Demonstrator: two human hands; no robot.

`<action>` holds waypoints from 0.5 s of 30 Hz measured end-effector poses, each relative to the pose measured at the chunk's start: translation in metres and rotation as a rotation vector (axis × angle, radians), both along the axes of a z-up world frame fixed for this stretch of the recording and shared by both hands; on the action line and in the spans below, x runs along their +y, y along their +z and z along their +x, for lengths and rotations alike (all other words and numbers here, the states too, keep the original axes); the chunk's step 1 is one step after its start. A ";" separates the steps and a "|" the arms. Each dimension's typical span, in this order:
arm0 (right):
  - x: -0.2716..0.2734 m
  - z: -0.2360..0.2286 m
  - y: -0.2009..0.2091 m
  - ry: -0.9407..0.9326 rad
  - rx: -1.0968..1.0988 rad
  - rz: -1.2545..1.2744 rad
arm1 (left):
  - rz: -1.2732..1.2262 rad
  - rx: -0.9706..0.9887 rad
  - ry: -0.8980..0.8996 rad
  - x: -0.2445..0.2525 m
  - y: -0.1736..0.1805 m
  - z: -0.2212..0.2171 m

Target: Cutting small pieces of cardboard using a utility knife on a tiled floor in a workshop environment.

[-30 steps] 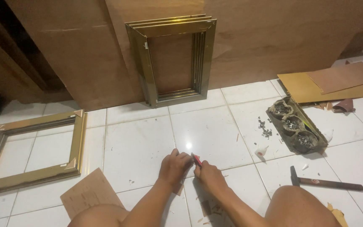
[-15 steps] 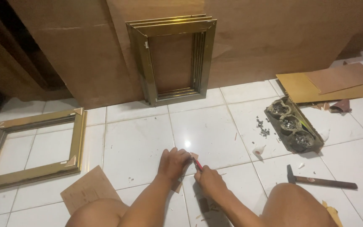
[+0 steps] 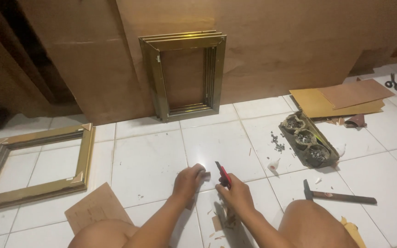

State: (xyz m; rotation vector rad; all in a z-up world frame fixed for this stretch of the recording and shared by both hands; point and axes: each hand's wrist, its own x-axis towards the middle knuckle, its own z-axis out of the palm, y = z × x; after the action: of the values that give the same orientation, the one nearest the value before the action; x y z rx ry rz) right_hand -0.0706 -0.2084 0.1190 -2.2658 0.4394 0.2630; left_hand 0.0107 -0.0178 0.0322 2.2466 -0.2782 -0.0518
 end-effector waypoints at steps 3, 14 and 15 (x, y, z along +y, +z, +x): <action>0.011 0.004 0.010 -0.097 0.013 0.139 | -0.302 0.321 0.182 -0.006 0.066 -0.035; 0.025 0.030 0.041 -0.363 0.004 0.187 | -0.213 0.509 0.328 -0.028 0.099 -0.034; 0.024 0.036 0.044 -0.393 -0.003 0.173 | -0.223 0.499 0.349 -0.033 0.101 -0.027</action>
State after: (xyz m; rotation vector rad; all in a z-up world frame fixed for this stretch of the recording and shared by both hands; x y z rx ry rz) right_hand -0.0347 -0.1842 0.1628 -1.9619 0.8135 0.0910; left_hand -0.0158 -0.0512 0.1336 1.9536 0.3591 -0.3688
